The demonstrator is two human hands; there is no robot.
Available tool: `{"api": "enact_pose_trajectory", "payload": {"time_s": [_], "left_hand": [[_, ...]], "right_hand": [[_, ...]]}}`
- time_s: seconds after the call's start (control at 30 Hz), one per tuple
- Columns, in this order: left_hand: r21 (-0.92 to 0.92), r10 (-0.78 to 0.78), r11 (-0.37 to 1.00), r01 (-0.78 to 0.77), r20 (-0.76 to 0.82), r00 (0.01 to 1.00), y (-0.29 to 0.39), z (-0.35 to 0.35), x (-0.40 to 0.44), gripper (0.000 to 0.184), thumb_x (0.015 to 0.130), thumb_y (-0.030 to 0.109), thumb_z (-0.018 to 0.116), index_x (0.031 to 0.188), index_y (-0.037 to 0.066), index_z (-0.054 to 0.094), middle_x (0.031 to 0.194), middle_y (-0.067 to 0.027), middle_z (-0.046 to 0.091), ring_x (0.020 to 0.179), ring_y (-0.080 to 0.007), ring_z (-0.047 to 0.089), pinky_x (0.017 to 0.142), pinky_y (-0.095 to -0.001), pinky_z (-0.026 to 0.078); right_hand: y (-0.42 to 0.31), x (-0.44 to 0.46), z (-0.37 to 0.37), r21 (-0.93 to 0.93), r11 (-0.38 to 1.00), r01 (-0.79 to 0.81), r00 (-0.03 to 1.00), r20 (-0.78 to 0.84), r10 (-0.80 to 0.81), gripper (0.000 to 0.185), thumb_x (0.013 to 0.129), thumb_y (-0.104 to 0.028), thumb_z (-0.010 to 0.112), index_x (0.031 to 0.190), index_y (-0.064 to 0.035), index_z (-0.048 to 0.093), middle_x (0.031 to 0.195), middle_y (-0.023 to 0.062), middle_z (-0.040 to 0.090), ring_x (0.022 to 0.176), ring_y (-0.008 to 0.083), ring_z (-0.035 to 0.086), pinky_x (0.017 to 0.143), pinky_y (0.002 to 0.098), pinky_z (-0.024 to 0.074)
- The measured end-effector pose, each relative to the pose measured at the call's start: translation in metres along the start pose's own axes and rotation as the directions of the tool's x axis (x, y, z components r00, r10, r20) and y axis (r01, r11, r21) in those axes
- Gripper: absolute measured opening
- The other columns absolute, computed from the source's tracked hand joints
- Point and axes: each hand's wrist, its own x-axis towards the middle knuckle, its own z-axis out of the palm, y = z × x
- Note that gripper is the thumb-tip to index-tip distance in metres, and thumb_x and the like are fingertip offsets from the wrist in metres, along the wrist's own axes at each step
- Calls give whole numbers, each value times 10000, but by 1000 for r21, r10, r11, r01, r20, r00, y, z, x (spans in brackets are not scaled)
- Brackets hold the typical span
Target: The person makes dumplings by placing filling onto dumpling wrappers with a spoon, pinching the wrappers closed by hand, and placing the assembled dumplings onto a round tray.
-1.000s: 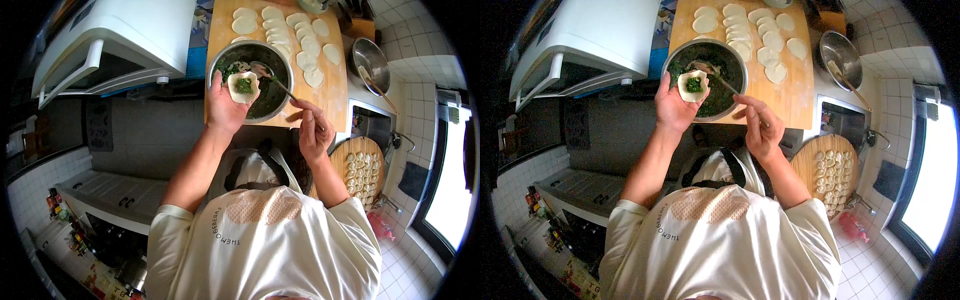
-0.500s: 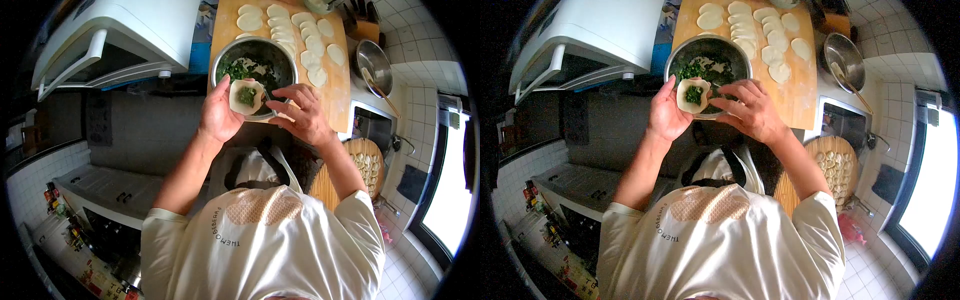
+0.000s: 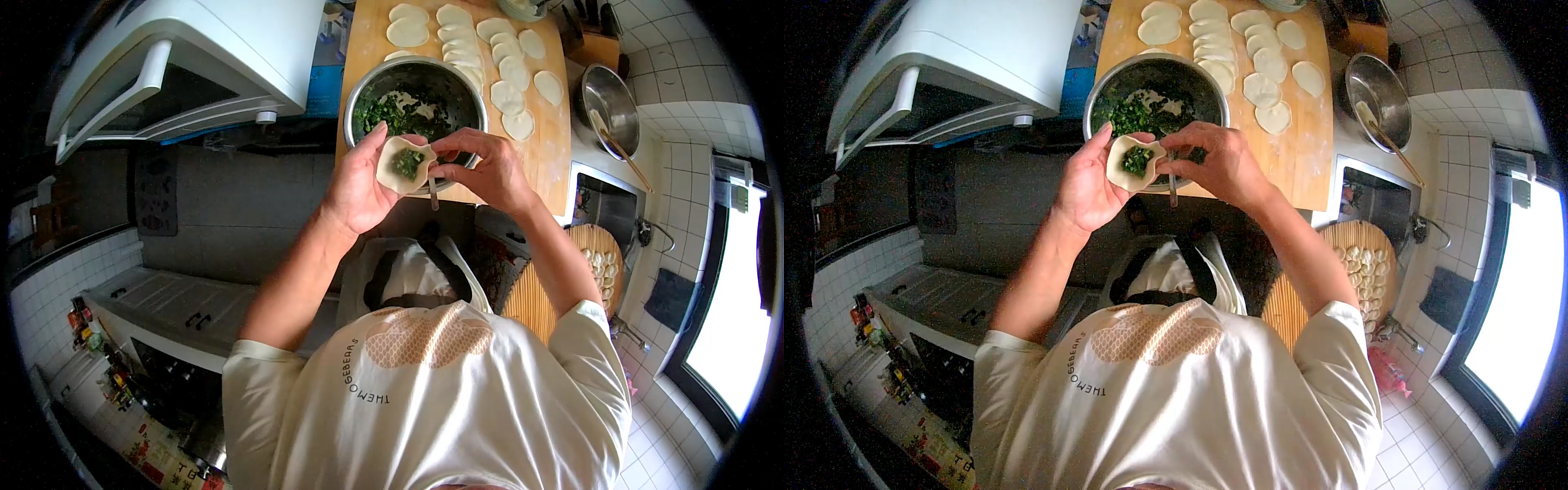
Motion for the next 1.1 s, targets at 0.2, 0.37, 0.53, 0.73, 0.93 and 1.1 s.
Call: {"api": "enact_pose_trajectory", "payload": {"time_s": [0.2, 0.37, 0.53, 0.73, 0.93, 1.1], "left_hand": [[17, -7, 1000, 8, -82, 997, -1, 7, 2, 470, 926, 369, 330, 1018, -44, 535, 980, -138, 596, 908, -213, 587, 821, -317, 474], [-13, -31, 999, 30, -120, 992, -1, 7, 3, 447, 929, 349, 334, 964, -39, 553, 928, -122, 606, 873, -206, 593, 812, -308, 473], [-23, -49, 999, 47, -131, 990, -3, 11, 3, 427, 926, 337, 353, 967, -40, 550, 902, -121, 611, 867, -204, 594, 806, -307, 480], [-46, -32, 998, 31, -33, 999, -1, 1, 5, 469, 922, 358, 351, 1065, -63, 502, 1012, -144, 592, 935, -232, 587, 839, -316, 482], [-27, -38, 999, 36, -76, 996, 0, 15, 3, 388, 922, 342, 371, 1146, 34, 443, 1053, -90, 557, 951, -176, 560, 827, -313, 479], [-36, -82, 996, 81, -35, 996, -3, 2, 5, 446, 915, 369, 377, 1112, -21, 468, 1023, -113, 580, 946, -211, 577, 865, -338, 476]], "right_hand": [[4, 2, 3, 38, 999, -26, 1000, -14, 27, 217, 686, -95, 715, 884, -25, 659, 778, 77, 624, 678, 150, 605, 596, 264, 490], [11, 1, 4, 100, 995, -22, 1000, -9, 23, 140, 720, -48, 670, 857, -26, 661, 790, 79, 623, 679, 149, 604, 604, 265, 490], [8, 0, 4, 101, 995, -13, 1000, -20, 15, 116, 729, -22, 644, 844, -25, 659, 786, 89, 621, 667, 184, 609, 625, 274, 494], [-5, 0, -3, -158, 968, 193, 973, -94, -209, 212, 667, -89, 690, 877, -83, 663, 957, 91, 595, 842, 244, 588, 709, 313, 481], [-3, 5, -2, -258, 859, 443, 895, 76, -439, 220, 625, -87, 709, 840, -113, 669, 1028, 89, 575, 888, 256, 568, 782, 347, 443], [-5, 5, 6, -20, 977, 214, 976, -35, -215, 111, 665, -49, 681, 771, -56, 648, 996, 101, 604, 871, 252, 575, 727, 342, 473]]}}
